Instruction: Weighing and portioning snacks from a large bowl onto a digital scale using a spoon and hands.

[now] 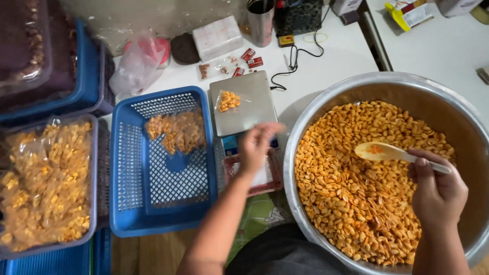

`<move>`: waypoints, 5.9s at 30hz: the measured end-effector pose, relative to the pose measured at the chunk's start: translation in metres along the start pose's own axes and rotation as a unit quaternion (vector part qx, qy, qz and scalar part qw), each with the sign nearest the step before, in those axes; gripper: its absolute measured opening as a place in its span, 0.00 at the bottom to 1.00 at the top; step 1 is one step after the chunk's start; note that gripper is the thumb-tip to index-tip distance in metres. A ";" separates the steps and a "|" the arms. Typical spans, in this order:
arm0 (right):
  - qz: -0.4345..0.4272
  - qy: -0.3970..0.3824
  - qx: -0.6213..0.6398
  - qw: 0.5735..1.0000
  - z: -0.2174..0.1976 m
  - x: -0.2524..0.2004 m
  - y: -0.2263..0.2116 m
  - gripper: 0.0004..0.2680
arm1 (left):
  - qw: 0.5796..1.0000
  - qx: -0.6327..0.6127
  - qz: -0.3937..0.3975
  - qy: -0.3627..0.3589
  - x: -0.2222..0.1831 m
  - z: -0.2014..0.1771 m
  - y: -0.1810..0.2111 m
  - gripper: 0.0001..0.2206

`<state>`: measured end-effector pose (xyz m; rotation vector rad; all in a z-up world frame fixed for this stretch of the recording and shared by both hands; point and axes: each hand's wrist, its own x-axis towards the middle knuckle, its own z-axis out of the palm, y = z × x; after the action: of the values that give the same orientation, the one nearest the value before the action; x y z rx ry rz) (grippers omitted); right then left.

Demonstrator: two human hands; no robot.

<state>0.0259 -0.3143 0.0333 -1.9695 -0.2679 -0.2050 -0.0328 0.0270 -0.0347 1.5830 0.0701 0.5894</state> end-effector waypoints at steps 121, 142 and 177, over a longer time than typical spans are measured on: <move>-0.256 -0.153 -0.067 0.952 -0.006 0.086 0.213 0.21 | 0.746 0.608 -0.148 0.229 -0.027 -0.267 -0.112 0.34; 0.268 -0.180 0.096 0.942 -0.005 0.043 0.045 0.11 | 0.947 0.306 -0.101 0.011 -0.077 -0.048 -0.038 0.15; 0.162 0.000 0.142 0.977 -0.026 0.019 0.038 0.07 | 0.980 0.164 0.012 0.108 0.009 -0.034 -0.031 0.09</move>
<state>0.0546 -0.3508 0.0156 -1.7000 0.0271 0.0448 -0.0295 0.0653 -0.0616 1.8351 0.3249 0.7980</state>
